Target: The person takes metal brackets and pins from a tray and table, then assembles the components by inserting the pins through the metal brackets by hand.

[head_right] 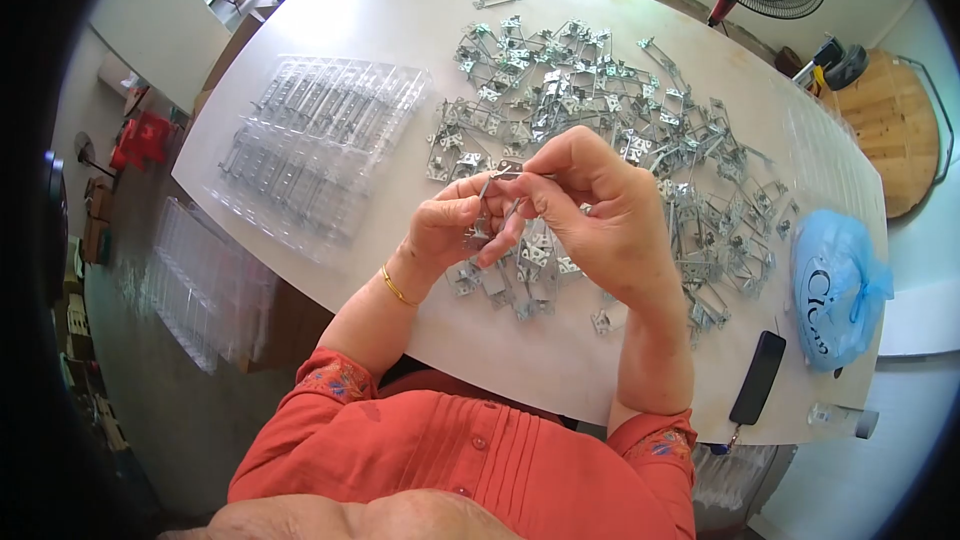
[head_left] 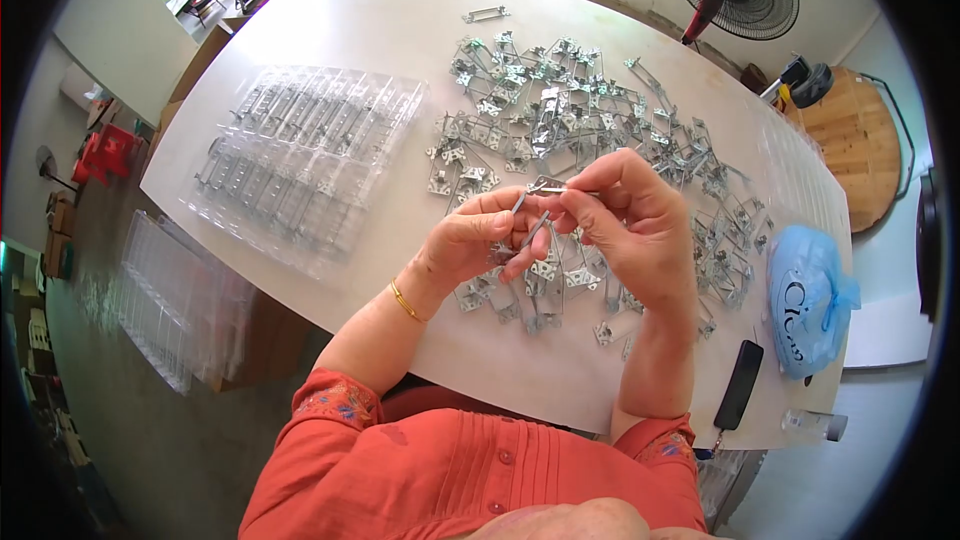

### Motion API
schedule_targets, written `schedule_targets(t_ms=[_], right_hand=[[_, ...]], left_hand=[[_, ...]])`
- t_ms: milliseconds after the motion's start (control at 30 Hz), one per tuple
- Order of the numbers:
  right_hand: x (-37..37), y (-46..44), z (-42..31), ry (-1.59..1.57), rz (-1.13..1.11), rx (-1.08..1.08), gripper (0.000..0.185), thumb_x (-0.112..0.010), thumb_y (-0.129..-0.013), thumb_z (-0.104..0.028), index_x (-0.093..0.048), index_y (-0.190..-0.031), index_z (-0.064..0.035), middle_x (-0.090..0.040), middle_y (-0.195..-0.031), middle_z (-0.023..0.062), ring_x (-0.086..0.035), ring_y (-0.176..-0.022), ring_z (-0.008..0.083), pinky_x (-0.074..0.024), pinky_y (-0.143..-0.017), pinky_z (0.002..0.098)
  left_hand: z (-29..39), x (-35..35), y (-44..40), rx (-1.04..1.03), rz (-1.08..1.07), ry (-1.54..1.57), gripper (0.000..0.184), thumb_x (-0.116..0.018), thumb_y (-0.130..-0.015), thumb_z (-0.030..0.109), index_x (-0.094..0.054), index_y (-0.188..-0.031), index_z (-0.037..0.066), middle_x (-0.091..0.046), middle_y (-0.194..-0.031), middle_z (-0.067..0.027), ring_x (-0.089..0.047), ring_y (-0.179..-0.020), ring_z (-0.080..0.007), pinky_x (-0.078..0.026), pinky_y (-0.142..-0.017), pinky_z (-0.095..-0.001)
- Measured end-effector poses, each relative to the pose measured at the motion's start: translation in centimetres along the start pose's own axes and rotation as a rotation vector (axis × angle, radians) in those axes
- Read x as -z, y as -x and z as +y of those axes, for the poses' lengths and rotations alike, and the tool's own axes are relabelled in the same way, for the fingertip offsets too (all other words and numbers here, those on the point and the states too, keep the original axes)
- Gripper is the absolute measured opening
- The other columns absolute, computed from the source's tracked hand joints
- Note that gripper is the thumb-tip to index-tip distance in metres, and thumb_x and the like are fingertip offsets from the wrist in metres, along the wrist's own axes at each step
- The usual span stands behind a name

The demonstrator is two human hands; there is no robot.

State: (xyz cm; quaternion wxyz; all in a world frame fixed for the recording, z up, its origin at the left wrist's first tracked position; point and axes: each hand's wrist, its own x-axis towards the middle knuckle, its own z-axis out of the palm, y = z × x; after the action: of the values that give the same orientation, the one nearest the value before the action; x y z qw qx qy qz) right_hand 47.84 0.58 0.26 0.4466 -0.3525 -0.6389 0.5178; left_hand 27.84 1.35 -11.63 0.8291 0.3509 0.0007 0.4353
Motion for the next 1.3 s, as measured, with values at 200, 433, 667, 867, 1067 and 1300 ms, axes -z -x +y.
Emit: schedule_targets(t_ms=[200, 433, 667, 867, 1067, 1300], right_hand=[[-0.7, -0.5, 1.1, 0.309, 0.051, 0.242, 0.01, -0.071, -0.089, 0.002, -0.063, -0.095, -0.0015, -0.069, -0.079, 0.0041, -0.066, -0.07, 0.0071, -0.052, -0.062, 0.024], [-1.5, -0.5, 1.3, 0.584, 0.131, 0.4, 0.009, -0.071, -0.088, -0.002, -0.062, -0.091, -0.004, -0.065, -0.074, 0.0093, -0.064, -0.059, 0.0204, -0.0495, -0.054, 0.0294], [-2.2, 0.3, 0.0, 0.927, 0.116, 0.383, 0.01, -0.067, -0.089, -0.006, -0.058, -0.083, -0.0038, -0.065, -0.07, 0.0097, -0.065, -0.058, 0.0282, -0.0487, -0.052, 0.036], [-1.0, 1.0, -2.0, 0.664, 0.116, 0.07, 0.008, -0.066, -0.091, -0.006, -0.06, -0.086, -0.0043, -0.062, -0.063, 0.0073, -0.059, -0.05, 0.0201, -0.0456, -0.05, 0.0327], [0.2, 0.5, -1.5, 0.548, 0.085, 0.345, 0.004, -0.068, -0.091, -0.003, -0.065, -0.093, -0.0019, -0.067, -0.087, 0.01, -0.063, -0.068, 0.0179, -0.0484, -0.057, 0.0297], [0.1, 0.0, 0.2, 0.447, -0.08, 0.171, 0.005, -0.069, -0.091, -0.002, -0.066, -0.094, -0.0014, -0.064, -0.092, 0.0069, -0.061, -0.072, 0.0152, -0.0485, -0.06, 0.0282]], left_hand=[[0.3, 0.0, 0.2, -0.032, 0.034, 0.03, 0.057, -0.065, -0.095, 0.03, -0.05, -0.137, -0.005, -0.068, -0.097, -0.0159, -0.063, -0.064, -0.0211, -0.049, -0.055, -0.0303], [0.2, 0.3, 0.2, -0.066, 0.001, 0.015, 0.052, -0.064, -0.097, 0.027, -0.051, -0.138, -0.002, -0.068, -0.099, -0.0156, -0.064, -0.067, -0.0211, -0.05, -0.056, -0.0298], [-0.1, -0.6, 0.1, -0.114, 0.071, -0.092, 0.047, -0.067, -0.096, 0.021, -0.053, -0.136, 0.001, -0.068, -0.1, -0.0148, -0.065, -0.07, -0.0197, -0.052, -0.058, -0.0287], [-0.3, -0.6, -0.1, -0.163, 0.087, -0.142, 0.043, -0.066, -0.097, 0.019, -0.054, -0.134, 0.001, -0.069, -0.1, -0.0142, -0.065, -0.071, -0.0189, -0.052, -0.058, -0.0289], [-0.2, 0.5, 0.2, -0.05, 0.081, -0.124, 0.05, -0.066, -0.096, 0.025, -0.051, -0.139, 0.006, -0.067, -0.097, -0.0206, -0.064, -0.063, -0.0229, -0.051, -0.05, -0.0298], [0.0, 0.1, 0.4, -0.033, 0.012, -0.096, 0.057, -0.06, -0.099, 0.032, -0.039, -0.143, 0.002, -0.068, -0.092, -0.0232, -0.066, -0.056, -0.0246, -0.051, -0.049, -0.0298]])
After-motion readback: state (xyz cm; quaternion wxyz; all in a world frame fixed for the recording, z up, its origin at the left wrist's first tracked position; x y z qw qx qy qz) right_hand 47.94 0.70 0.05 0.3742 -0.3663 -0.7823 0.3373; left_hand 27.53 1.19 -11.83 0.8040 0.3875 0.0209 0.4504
